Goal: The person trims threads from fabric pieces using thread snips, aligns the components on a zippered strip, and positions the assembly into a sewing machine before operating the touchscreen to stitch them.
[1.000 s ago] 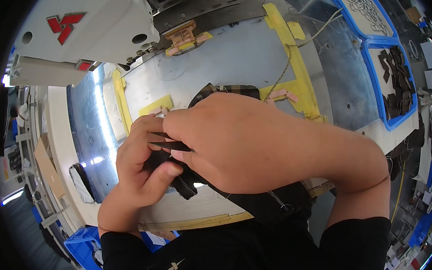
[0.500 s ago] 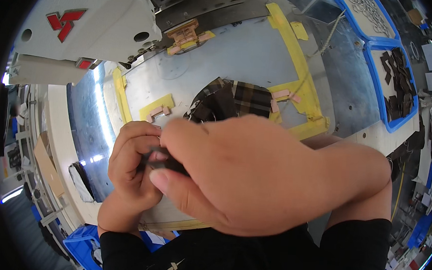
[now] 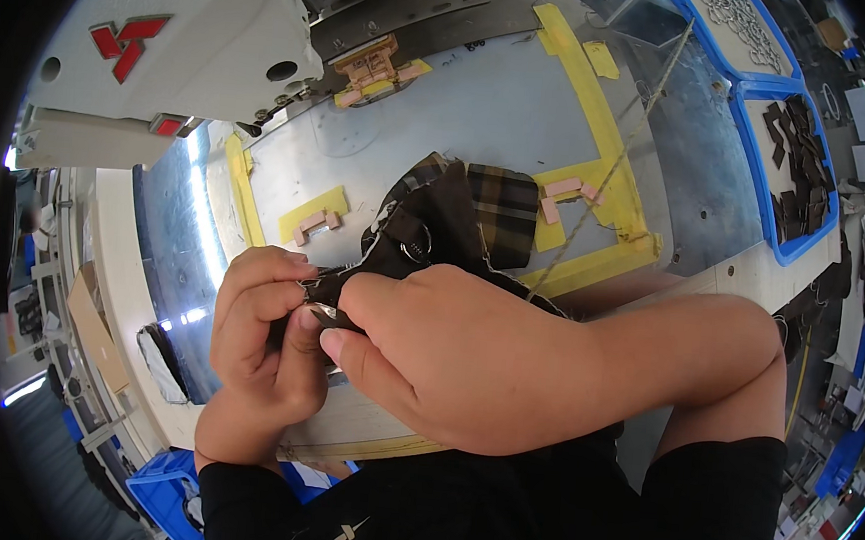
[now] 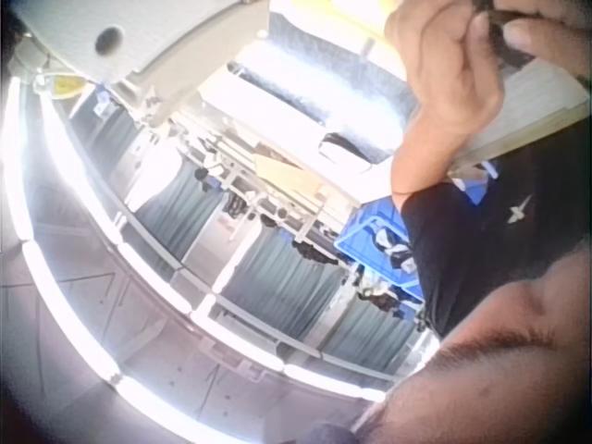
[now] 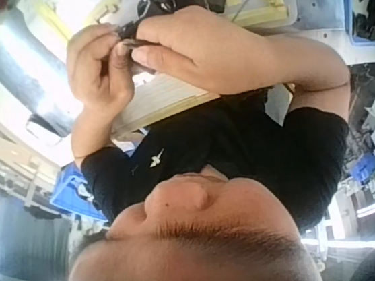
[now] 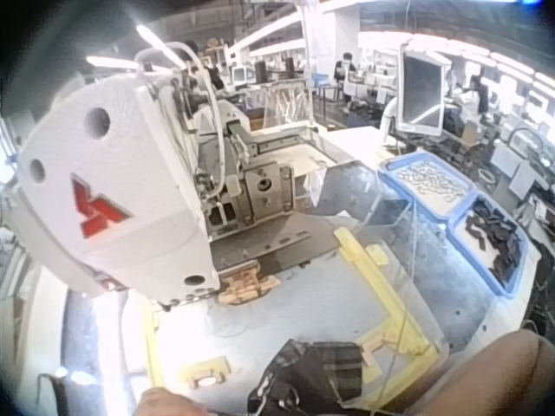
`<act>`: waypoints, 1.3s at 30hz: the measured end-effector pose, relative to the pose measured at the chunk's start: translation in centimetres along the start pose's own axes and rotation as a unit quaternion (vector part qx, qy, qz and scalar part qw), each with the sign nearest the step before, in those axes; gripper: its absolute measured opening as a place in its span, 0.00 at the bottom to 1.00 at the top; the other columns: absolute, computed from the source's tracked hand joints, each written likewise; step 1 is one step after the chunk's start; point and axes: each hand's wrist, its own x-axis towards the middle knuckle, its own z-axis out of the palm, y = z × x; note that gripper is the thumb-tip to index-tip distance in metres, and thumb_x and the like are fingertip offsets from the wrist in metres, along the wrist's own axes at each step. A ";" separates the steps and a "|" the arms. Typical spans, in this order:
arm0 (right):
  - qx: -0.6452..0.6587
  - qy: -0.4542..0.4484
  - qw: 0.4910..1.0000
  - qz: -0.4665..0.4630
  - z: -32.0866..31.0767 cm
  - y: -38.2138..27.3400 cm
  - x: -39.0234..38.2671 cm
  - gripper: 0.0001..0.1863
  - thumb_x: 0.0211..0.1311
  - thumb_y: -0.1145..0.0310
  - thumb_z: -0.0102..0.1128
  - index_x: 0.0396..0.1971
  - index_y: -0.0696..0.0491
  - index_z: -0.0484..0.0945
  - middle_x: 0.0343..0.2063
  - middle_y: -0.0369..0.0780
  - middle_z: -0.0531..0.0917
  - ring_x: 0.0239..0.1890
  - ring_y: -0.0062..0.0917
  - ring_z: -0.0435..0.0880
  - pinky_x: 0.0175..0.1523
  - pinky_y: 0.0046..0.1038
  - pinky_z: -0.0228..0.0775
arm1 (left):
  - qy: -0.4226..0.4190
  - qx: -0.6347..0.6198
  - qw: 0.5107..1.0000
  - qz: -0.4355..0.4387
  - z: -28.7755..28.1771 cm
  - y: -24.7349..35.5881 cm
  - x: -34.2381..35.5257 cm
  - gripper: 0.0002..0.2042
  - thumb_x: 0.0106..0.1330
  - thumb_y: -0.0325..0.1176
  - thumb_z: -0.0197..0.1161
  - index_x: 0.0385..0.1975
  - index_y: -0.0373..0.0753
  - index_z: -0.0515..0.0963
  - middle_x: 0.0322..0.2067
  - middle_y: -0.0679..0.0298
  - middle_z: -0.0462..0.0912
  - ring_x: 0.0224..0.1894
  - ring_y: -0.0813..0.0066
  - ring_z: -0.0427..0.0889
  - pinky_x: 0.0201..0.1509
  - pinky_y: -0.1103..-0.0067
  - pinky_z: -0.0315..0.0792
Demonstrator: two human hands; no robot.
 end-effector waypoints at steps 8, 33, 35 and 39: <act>-0.010 0.017 1.000 -0.024 0.3 0.3 0.0 0.14 0.75 0.68 0.53 0.30 0.62 0.67 0.18 0.50 0.76 0.22 0.49 0.78 0.29 0.44 0.67 | -0.009 0.003 1.000 0.006 -0.2 0.1 0.0 0.09 0.58 0.16 0.69 0.37 0.31 0.78 0.42 0.51 0.82 0.42 0.56 0.83 0.46 0.68 0.74; -0.103 0.111 0.986 -0.067 -2.5 -0.5 0.5 0.12 0.69 0.68 0.62 0.46 0.58 0.78 0.22 0.36 0.81 0.21 0.20 0.79 0.28 0.23 0.68 | -0.021 -0.023 0.999 -0.009 -0.2 -0.1 -0.1 0.09 0.58 0.18 0.69 0.37 0.32 0.78 0.41 0.52 0.82 0.42 0.57 0.83 0.47 0.68 0.71; -0.129 0.116 0.983 -0.064 -2.7 -0.1 0.7 0.12 0.66 0.67 0.64 0.45 0.57 0.78 0.22 0.37 0.81 0.21 0.24 0.79 0.28 0.25 0.68 | -0.025 -0.030 0.999 0.003 -0.1 0.0 0.0 0.08 0.59 0.18 0.68 0.37 0.32 0.78 0.41 0.52 0.82 0.41 0.57 0.82 0.47 0.69 0.71; -0.219 0.078 0.972 -0.026 -3.2 0.5 1.0 0.11 0.64 0.67 0.66 0.42 0.56 0.79 0.22 0.40 0.80 0.21 0.29 0.79 0.29 0.29 0.69 | -0.027 -0.016 1.000 0.002 -0.4 0.0 0.2 0.07 0.60 0.19 0.68 0.36 0.32 0.78 0.41 0.52 0.82 0.40 0.58 0.81 0.48 0.69 0.71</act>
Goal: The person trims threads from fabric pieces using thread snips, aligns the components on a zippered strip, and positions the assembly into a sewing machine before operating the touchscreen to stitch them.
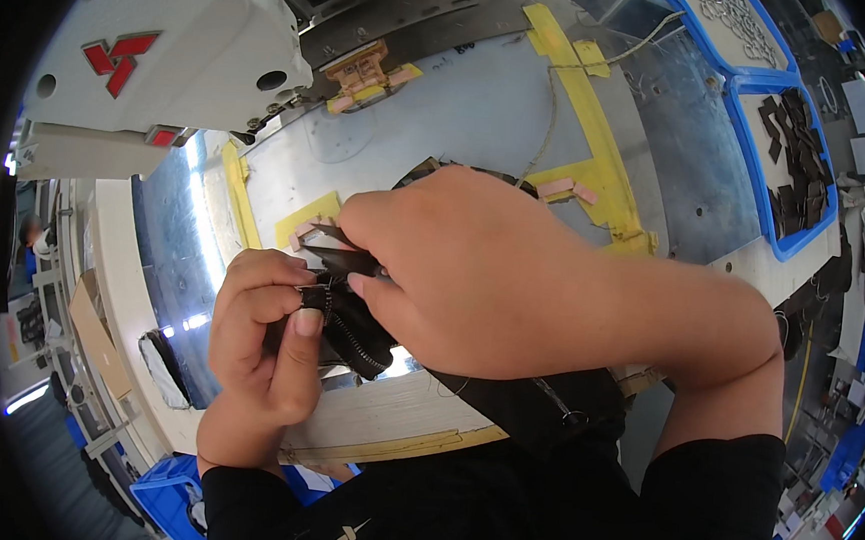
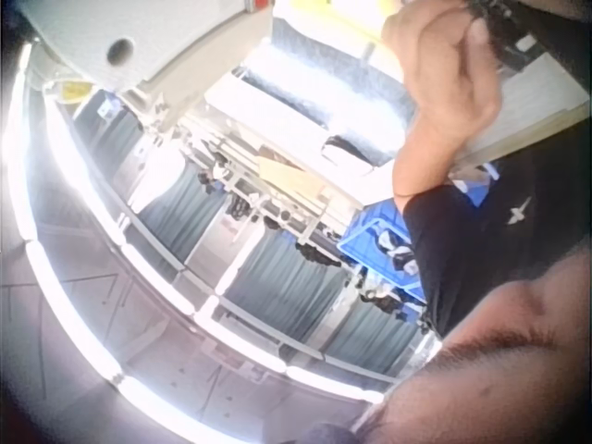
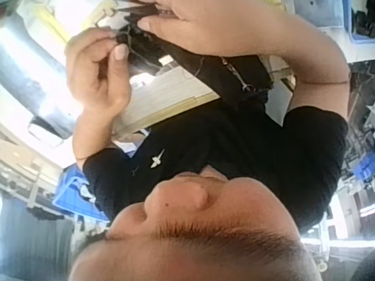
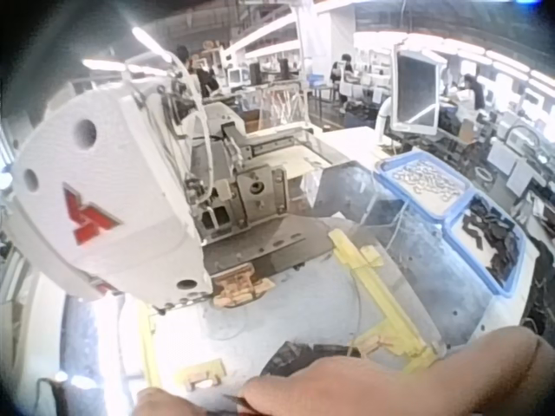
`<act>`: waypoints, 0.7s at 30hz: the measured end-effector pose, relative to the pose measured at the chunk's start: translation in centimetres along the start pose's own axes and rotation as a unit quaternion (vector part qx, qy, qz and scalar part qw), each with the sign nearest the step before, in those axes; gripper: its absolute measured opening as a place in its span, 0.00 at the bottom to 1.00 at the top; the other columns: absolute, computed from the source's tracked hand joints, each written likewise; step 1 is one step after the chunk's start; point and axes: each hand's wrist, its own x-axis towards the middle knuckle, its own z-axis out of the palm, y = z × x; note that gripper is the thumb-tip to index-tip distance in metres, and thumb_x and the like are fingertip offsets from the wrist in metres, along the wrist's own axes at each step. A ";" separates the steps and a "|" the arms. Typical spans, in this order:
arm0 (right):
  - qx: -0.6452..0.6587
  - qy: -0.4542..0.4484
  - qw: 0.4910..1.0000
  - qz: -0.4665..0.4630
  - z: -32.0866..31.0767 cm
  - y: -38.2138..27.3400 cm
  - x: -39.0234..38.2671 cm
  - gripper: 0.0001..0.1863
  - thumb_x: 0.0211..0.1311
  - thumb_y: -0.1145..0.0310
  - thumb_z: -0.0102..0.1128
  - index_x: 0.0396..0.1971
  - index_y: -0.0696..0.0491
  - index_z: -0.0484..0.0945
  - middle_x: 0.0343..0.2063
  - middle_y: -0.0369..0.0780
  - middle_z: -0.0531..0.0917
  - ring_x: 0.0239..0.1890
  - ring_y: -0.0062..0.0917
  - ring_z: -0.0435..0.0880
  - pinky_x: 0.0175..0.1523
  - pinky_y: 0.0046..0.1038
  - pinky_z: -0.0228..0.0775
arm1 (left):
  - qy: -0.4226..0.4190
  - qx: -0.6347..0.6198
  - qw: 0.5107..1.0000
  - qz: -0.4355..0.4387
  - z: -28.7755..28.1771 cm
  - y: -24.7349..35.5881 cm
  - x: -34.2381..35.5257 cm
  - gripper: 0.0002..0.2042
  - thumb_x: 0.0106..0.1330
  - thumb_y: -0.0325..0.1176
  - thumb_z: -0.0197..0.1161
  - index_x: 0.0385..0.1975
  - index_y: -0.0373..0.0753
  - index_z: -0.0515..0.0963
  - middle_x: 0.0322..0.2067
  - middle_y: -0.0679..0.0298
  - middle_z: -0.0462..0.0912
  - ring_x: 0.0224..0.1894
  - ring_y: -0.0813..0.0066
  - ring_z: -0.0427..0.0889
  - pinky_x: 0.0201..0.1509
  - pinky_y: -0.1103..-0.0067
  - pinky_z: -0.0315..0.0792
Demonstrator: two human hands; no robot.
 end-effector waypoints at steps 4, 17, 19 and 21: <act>-0.029 0.108 0.994 -0.007 -0.5 0.9 0.4 0.09 0.65 0.68 0.65 0.39 0.56 0.80 0.22 0.40 0.80 0.23 0.30 0.79 0.31 0.30 0.68 | 0.014 0.010 0.999 -0.044 -0.1 0.2 0.0 0.06 0.63 0.19 0.66 0.36 0.31 0.77 0.40 0.51 0.82 0.38 0.62 0.81 0.45 0.73 0.73; -0.021 0.231 0.973 -0.005 -2.5 1.7 1.3 0.08 0.67 0.68 0.66 0.34 0.55 0.77 0.18 0.30 0.68 0.23 0.15 0.64 0.30 0.22 0.58 | 0.167 0.110 0.941 -0.274 -3.1 -3.3 1.7 0.08 0.71 0.31 0.66 0.33 0.31 0.82 0.26 0.66 0.81 0.29 0.81 0.73 0.36 0.81 0.70; 0.001 0.238 0.971 -0.004 -3.0 1.6 1.3 0.08 0.68 0.68 0.66 0.34 0.55 0.77 0.18 0.30 0.68 0.23 0.14 0.64 0.30 0.22 0.58 | 0.179 0.145 0.920 -0.317 -5.1 -4.0 1.7 0.09 0.70 0.32 0.67 0.34 0.30 0.82 0.26 0.65 0.82 0.29 0.81 0.74 0.36 0.81 0.70; 0.055 0.223 0.972 0.039 -3.5 1.6 1.4 0.11 0.68 0.65 0.64 0.37 0.58 0.78 0.24 0.45 0.80 0.26 0.36 0.77 0.35 0.35 0.68 | 0.191 0.179 0.896 -0.358 -7.4 -5.2 1.3 0.11 0.69 0.33 0.68 0.34 0.29 0.83 0.26 0.64 0.83 0.28 0.80 0.75 0.35 0.80 0.71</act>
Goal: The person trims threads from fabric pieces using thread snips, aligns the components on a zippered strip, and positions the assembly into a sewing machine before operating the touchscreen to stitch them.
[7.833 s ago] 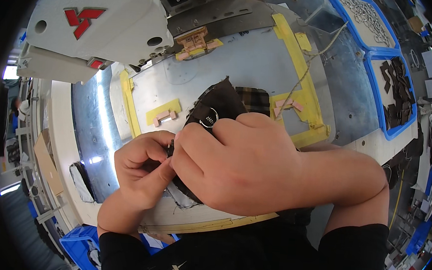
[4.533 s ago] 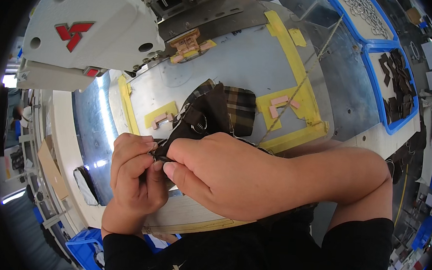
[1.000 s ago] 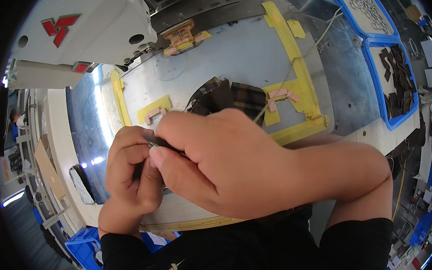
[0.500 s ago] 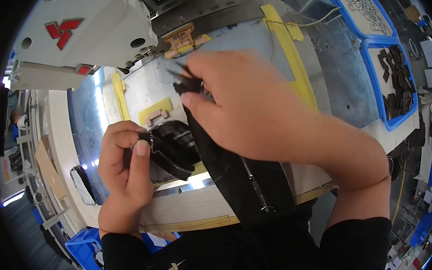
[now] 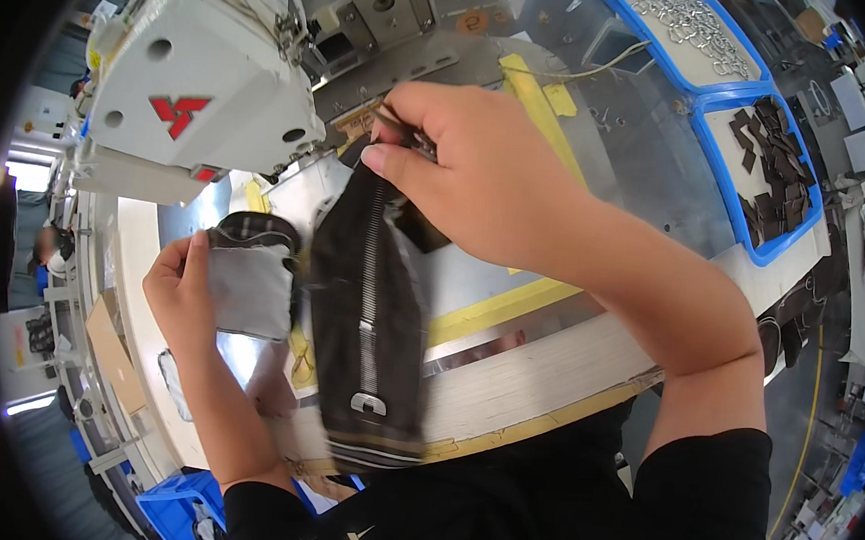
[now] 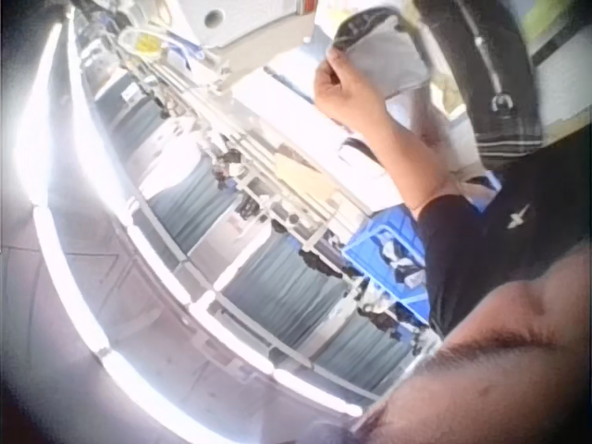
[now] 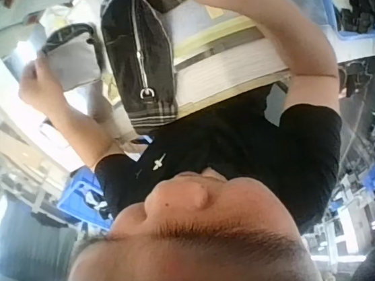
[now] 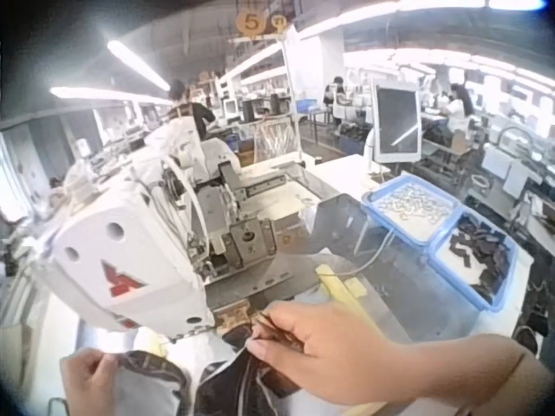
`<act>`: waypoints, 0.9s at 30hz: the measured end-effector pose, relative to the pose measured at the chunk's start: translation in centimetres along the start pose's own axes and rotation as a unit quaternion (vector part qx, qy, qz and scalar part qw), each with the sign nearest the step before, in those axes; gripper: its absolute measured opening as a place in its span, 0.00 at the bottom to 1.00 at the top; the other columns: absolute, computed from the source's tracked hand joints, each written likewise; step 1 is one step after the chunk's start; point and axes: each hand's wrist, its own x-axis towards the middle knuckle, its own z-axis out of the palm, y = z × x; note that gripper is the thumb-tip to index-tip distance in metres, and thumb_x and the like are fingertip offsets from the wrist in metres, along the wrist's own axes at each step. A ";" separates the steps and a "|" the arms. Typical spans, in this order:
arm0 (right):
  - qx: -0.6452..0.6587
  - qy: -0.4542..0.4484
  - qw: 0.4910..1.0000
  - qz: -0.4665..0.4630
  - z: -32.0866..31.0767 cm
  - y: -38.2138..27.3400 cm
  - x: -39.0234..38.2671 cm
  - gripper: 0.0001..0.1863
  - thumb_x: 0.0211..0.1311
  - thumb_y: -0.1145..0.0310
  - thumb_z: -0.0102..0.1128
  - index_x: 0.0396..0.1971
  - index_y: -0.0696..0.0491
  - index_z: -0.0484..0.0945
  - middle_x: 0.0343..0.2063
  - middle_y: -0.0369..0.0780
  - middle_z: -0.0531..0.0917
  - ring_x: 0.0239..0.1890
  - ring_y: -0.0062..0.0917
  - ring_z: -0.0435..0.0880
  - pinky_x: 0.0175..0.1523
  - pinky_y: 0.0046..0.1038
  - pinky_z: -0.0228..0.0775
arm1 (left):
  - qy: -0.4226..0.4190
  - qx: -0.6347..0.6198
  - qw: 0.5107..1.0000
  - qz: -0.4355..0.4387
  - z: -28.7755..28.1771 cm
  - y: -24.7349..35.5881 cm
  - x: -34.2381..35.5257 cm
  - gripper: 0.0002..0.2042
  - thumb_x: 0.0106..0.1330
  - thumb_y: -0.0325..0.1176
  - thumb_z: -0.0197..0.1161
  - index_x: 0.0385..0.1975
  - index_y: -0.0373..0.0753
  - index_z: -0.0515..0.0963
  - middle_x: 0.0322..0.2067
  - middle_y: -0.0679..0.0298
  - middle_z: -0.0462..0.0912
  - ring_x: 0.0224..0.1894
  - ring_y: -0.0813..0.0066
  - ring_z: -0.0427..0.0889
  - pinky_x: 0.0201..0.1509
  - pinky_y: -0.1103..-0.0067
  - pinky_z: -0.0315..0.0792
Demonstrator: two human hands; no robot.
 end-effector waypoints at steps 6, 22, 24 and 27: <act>-0.047 -0.031 0.998 0.029 0.7 0.1 0.7 0.13 0.73 0.61 0.59 0.40 0.57 0.79 0.25 0.45 0.83 0.27 0.38 0.81 0.38 0.38 0.72 | -0.020 0.039 0.999 -0.018 -2.7 -7.5 0.7 0.13 0.66 0.36 0.72 0.33 0.29 0.83 0.30 0.59 0.86 0.31 0.73 0.80 0.38 0.76 0.76; -0.116 -0.200 0.971 -0.053 3.8 3.2 -1.0 0.12 0.63 0.65 0.66 0.39 0.58 0.86 0.36 0.50 0.86 0.45 0.47 0.84 0.53 0.43 0.76 | -0.070 -0.044 0.989 -0.125 -6.3 -8.6 -3.9 0.17 0.66 0.26 0.65 0.53 0.27 0.78 0.37 0.55 0.87 0.37 0.73 0.84 0.41 0.78 0.77; -0.148 -0.209 0.965 -0.052 3.4 3.1 -0.5 0.11 0.61 0.67 0.65 0.39 0.58 0.86 0.35 0.49 0.87 0.42 0.47 0.84 0.49 0.42 0.76 | -0.053 -0.055 0.986 -0.150 -7.7 -9.5 -3.9 0.17 0.66 0.25 0.65 0.53 0.27 0.78 0.37 0.55 0.86 0.36 0.73 0.85 0.41 0.78 0.78; -0.166 -0.200 0.965 -0.042 3.1 3.2 -0.5 0.10 0.59 0.70 0.63 0.38 0.58 0.86 0.32 0.50 0.86 0.37 0.47 0.84 0.44 0.42 0.75 | -0.021 -0.055 0.982 -0.178 -8.9 -10.2 -3.7 0.19 0.66 0.26 0.65 0.56 0.27 0.77 0.36 0.54 0.86 0.36 0.72 0.85 0.40 0.78 0.79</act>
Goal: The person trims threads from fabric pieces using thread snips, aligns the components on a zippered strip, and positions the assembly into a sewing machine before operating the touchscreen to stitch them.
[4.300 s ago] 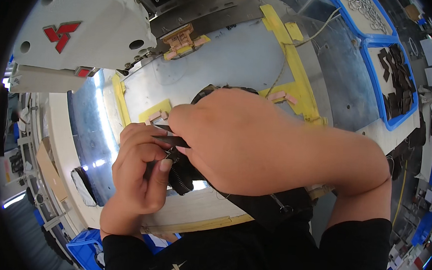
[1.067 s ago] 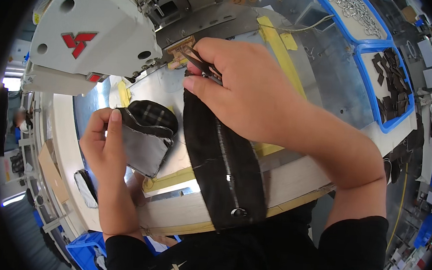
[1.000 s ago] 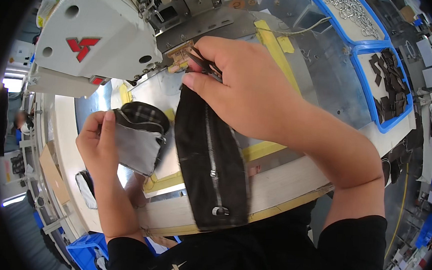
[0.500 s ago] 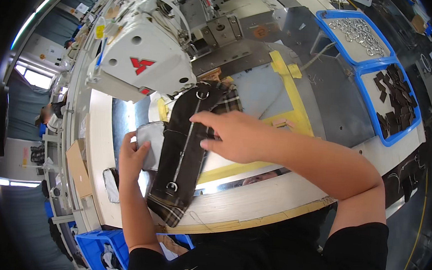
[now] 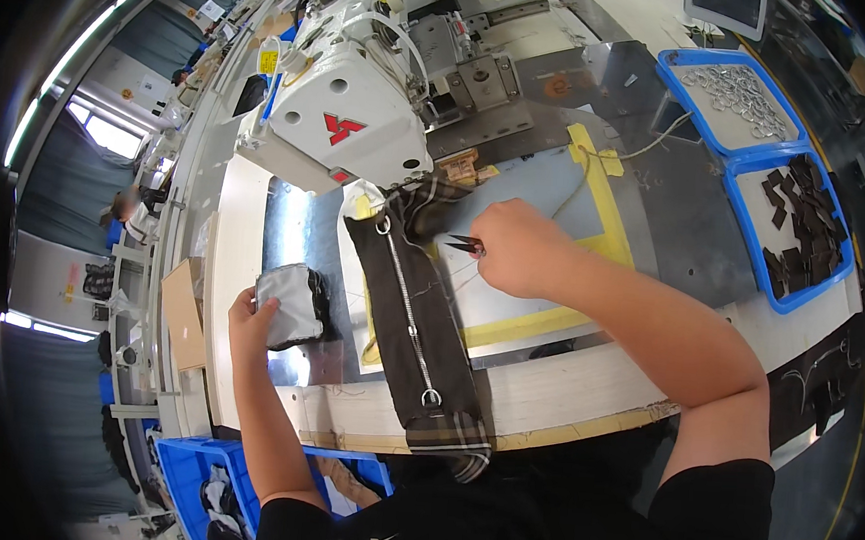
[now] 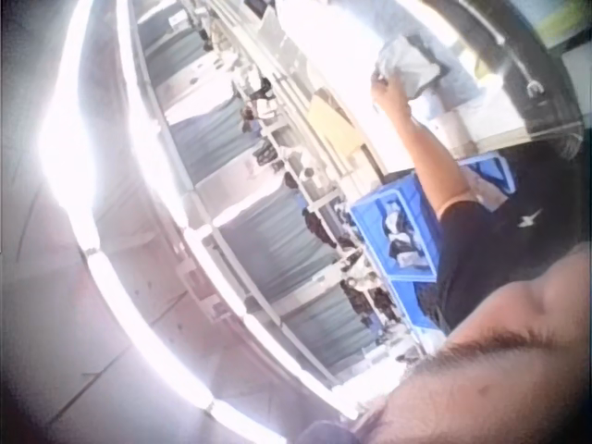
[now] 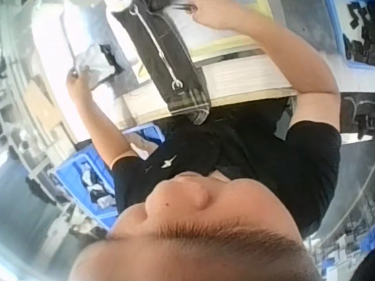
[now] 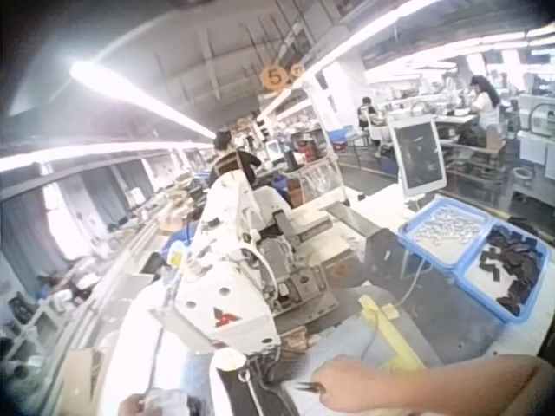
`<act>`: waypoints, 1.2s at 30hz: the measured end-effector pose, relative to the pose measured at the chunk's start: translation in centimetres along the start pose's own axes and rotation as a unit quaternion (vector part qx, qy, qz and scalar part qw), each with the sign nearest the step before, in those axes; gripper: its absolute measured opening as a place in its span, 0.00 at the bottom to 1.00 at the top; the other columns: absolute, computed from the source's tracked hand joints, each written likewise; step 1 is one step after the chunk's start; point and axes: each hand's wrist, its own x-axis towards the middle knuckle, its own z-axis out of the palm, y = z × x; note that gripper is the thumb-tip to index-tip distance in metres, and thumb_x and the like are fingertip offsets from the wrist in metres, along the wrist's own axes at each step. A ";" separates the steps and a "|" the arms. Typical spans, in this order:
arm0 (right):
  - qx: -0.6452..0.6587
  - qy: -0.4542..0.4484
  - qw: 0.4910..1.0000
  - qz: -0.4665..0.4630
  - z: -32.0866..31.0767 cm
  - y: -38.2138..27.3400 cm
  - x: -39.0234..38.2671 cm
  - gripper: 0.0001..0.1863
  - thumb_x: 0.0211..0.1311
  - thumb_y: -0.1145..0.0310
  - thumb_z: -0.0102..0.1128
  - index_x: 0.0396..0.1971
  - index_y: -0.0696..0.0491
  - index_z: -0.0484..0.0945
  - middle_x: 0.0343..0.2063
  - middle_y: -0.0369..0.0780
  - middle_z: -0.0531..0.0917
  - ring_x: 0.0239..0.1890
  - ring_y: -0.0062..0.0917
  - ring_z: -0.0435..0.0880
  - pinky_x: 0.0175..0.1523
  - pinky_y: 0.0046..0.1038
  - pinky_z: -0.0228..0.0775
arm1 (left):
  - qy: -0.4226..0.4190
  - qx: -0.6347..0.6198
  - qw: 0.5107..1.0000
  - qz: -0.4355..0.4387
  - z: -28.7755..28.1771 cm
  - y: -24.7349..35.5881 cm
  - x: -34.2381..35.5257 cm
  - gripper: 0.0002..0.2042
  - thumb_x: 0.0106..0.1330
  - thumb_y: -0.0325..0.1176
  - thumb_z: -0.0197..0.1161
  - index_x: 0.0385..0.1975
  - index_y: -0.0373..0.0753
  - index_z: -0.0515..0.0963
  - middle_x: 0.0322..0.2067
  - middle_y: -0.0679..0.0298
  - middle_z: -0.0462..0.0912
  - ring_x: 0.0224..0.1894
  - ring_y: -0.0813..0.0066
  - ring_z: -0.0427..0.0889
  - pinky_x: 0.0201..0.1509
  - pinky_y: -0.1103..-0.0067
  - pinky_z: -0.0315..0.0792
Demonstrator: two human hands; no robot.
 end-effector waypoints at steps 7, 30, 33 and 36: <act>-0.035 -0.008 0.999 -0.011 0.2 -2.9 -1.3 0.16 0.69 0.59 0.60 0.37 0.59 0.82 0.33 0.50 0.85 0.40 0.49 0.84 0.45 0.46 0.76 | -0.024 -0.146 0.989 -0.023 0.9 -2.5 -1.4 0.22 0.68 0.29 0.67 0.60 0.28 0.73 0.43 0.54 0.85 0.41 0.73 0.83 0.45 0.78 0.77; -0.080 -0.032 0.994 0.062 3.3 -3.3 -1.2 0.14 0.64 0.63 0.66 0.29 0.61 0.81 0.28 0.52 0.85 0.38 0.52 0.84 0.44 0.49 0.75 | 0.081 -0.332 0.939 -0.036 -3.2 -7.2 -0.1 0.12 0.72 0.22 0.55 0.51 0.26 0.78 0.40 0.55 0.85 0.38 0.69 0.86 0.43 0.76 0.80; -0.018 -0.019 0.993 0.111 2.5 -3.4 -1.4 0.16 0.64 0.60 0.68 0.34 0.60 0.79 0.30 0.51 0.85 0.38 0.52 0.84 0.43 0.48 0.75 | 0.061 -0.385 0.920 -0.039 -1.6 -5.4 -0.5 0.12 0.73 0.24 0.58 0.52 0.26 0.77 0.42 0.56 0.85 0.40 0.70 0.86 0.46 0.76 0.80; -0.088 0.054 0.990 0.091 1.9 -6.4 -2.9 0.18 0.65 0.59 0.68 0.42 0.58 0.75 0.36 0.50 0.86 0.39 0.51 0.85 0.42 0.46 0.76 | 0.043 -0.441 0.896 -0.038 -0.5 -2.6 -2.3 0.14 0.73 0.26 0.59 0.54 0.27 0.76 0.45 0.56 0.85 0.44 0.70 0.85 0.49 0.75 0.80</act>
